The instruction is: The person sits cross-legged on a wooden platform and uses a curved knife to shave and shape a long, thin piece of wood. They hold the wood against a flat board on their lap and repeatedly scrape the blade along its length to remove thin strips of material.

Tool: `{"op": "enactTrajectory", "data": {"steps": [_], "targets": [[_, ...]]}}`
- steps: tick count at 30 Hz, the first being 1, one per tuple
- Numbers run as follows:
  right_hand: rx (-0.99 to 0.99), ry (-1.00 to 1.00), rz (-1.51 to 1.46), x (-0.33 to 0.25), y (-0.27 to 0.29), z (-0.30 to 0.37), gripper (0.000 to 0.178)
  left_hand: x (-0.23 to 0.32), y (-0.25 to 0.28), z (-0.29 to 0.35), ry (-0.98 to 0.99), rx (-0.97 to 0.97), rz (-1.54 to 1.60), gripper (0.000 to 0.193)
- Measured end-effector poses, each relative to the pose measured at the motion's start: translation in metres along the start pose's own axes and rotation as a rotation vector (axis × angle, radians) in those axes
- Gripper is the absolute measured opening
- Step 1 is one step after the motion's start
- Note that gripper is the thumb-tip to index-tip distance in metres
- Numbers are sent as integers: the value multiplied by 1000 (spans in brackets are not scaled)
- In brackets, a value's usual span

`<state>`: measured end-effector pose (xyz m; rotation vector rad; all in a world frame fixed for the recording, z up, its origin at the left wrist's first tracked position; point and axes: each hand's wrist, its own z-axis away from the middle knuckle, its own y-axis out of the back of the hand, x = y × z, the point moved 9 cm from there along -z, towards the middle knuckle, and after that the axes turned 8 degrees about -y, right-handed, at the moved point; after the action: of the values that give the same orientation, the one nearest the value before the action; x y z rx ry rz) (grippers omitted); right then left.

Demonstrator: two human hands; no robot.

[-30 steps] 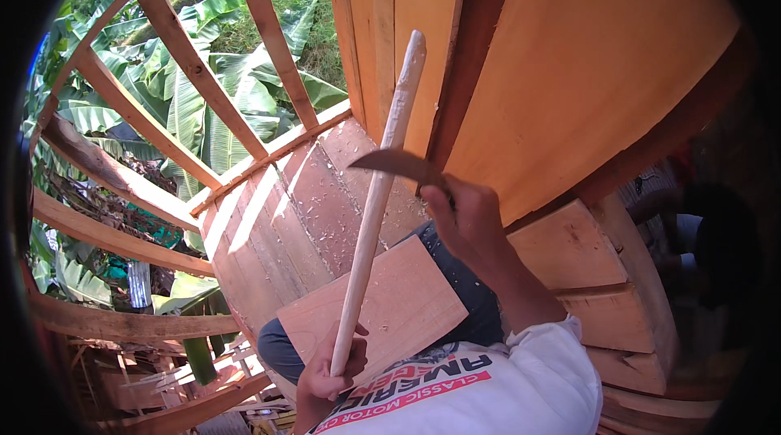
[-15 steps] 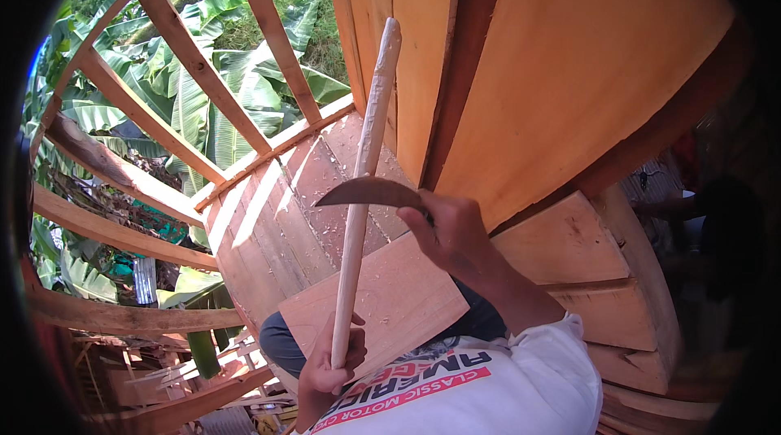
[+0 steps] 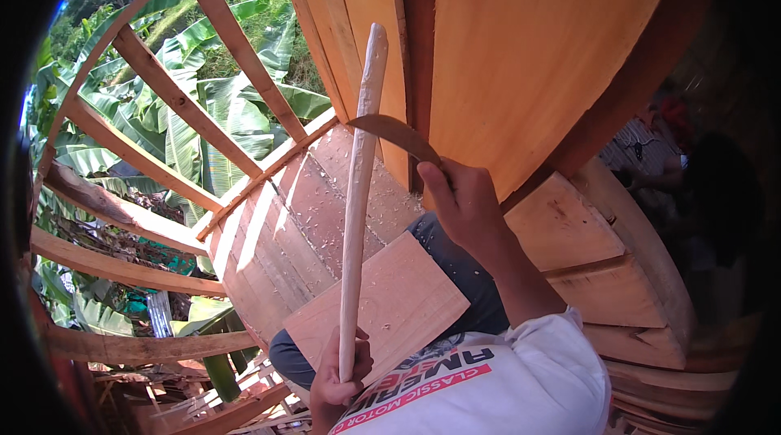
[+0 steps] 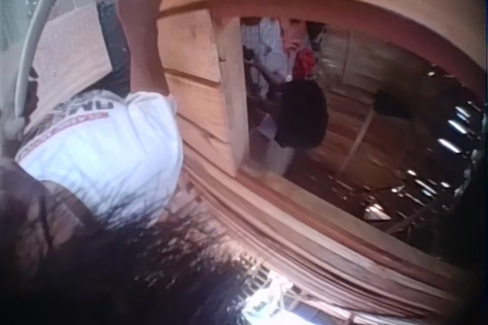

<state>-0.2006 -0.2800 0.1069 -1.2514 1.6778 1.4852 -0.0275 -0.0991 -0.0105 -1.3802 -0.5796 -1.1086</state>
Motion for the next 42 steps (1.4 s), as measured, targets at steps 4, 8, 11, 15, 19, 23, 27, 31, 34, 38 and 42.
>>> {"op": "enactTrajectory", "data": {"steps": [4, 8, 11, 15, 19, 23, 27, 31, 34, 38, 42], "targets": [[-206, 344, 15, -29, -37, 43, 33, 2, 7, 0, -62, -9, -188, 70], [-5, -50, 0, 25, -16, 11, 37, 20, 33, 7, -176, 211, -698, 63], [12, 29, 36, 16, 0, 5, 38, 42, 33, 12, -281, 329, -958, 59], [-156, 298, 231, 2, -42, 41, 41, 44, 34, 13, -288, 411, -1037, 60], [-121, 285, 352, 18, -47, 44, 46, 45, 30, 16, -383, 421, -1192, 60], [-14, 293, 452, 17, -27, 34, 48, 46, 27, 24, -365, 458, -1207, 63], [3, 259, 455, 16, -25, 33, 48, 47, 29, 29, -407, 464, -1245, 65], [-68, 364, 476, 10, -41, 46, 48, 44, 33, 36, -404, 493, -1248, 65], [-148, 447, 503, 4, -54, 51, 48, 49, 34, 38, -431, 507, -1262, 65], [-169, 365, 467, 7, -64, 54, 48, 54, 32, 35, -424, 563, -1206, 65], [-125, 438, 425, 2, -61, 58, 46, 55, 35, 39, -434, 533, -1249, 64]]}}
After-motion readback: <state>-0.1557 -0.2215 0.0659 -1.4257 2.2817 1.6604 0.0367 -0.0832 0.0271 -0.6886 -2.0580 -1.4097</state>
